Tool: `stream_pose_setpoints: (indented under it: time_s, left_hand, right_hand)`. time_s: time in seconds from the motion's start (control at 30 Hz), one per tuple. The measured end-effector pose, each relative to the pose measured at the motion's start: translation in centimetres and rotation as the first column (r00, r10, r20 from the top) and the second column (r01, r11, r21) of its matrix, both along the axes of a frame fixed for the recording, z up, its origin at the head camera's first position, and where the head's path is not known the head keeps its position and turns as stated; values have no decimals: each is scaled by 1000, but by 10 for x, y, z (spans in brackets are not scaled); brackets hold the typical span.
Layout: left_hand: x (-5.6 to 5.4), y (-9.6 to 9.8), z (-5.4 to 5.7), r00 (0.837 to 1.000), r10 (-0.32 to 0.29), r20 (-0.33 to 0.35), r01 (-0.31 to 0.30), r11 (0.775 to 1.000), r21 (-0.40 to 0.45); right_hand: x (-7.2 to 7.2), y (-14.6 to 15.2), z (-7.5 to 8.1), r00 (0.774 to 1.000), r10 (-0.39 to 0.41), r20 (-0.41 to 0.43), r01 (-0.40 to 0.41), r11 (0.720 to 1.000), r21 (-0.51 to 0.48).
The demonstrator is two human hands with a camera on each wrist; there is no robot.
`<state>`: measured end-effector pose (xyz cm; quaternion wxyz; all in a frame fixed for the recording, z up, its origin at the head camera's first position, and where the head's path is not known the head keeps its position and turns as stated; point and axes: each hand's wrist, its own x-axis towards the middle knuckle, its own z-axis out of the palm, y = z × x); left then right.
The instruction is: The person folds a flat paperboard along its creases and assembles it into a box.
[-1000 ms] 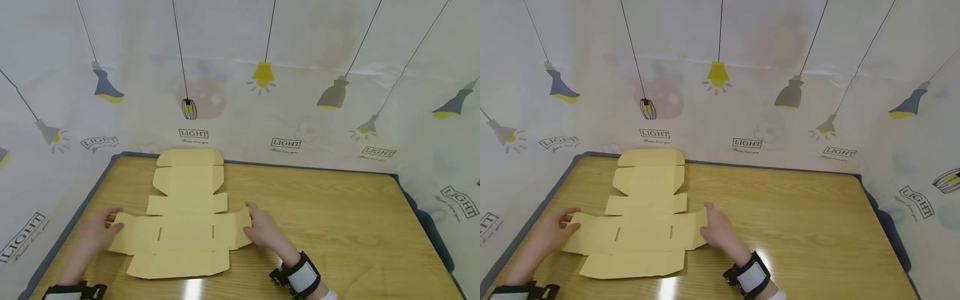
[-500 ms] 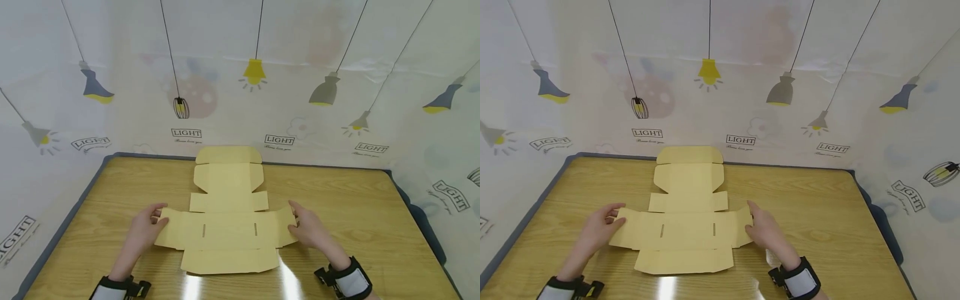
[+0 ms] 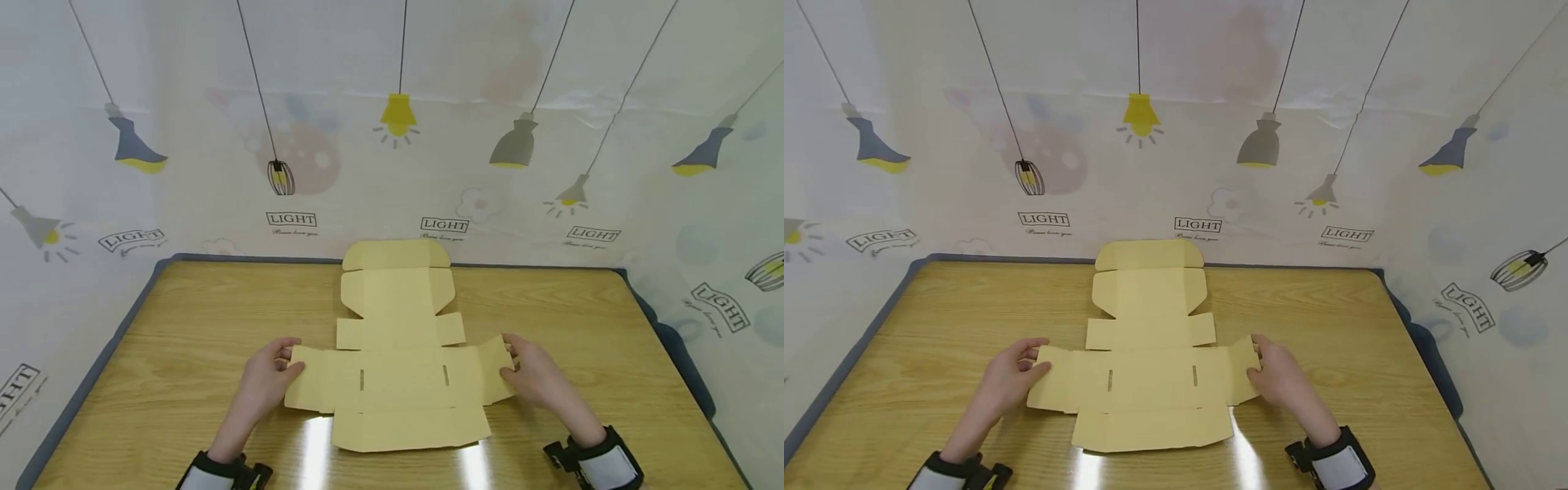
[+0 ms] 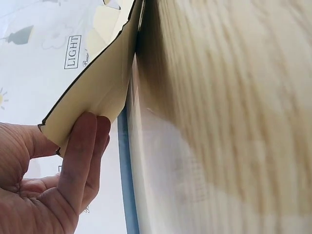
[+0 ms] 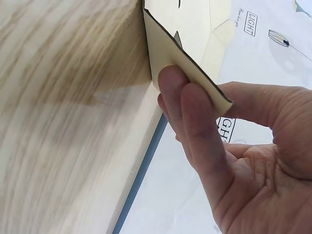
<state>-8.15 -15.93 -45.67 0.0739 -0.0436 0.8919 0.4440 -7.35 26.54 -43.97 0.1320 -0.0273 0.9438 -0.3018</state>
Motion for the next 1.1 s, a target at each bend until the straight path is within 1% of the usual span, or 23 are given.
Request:
stream_pose_setpoints:
  time_s: [0.1, 0.2, 0.33, 0.5, 0.57, 0.77, 0.83, 0.9, 1.03, 1.1]
  left_hand:
    - [-1, 3, 1, 1000, -17, 5, 17, 1000, 1]
    - [1, 4, 1, 999, -30, 17, 30, 1000, 4]
    - [5, 6, 1, 998, -54, 26, 53, 999, 5]
    - [7, 3, 2, 994, -108, 12, 108, 994, -5]
    - [6, 1, 3, 993, -119, 4, 119, 993, -3]
    - [1, -3, 10, 994, -112, -6, 112, 994, -10]
    - [0, -4, 11, 994, -113, -4, 113, 993, -19]
    - [0, -5, 12, 993, -115, -3, 115, 993, -21]
    - [0, -6, 13, 994, -111, -7, 111, 994, -20]
    - [0, -6, 14, 994, -109, -15, 108, 994, -19]
  right_hand:
    - [0, 3, 0, 1000, -2, -25, 2, 1000, 12]
    - [-1, 5, 1, 999, 12, -49, -10, 999, 38]
    - [-2, 7, 3, 999, 24, -47, -21, 998, 60]
    - [-8, 10, 3, 997, 42, -63, -36, 995, 91]
    - [-11, 11, 3, 997, 54, -63, -47, 993, 105]
    - [-28, 11, 5, 995, 89, -41, -83, 988, 131]
    - [-35, 11, 5, 993, 104, -51, -95, 984, 153]
    - [-41, 11, 5, 992, 115, -55, -104, 979, 175]
    - [-56, 11, 4, 990, 138, -36, -128, 969, 210]
    - [-64, 12, 4, 988, 155, -20, -148, 968, 200]
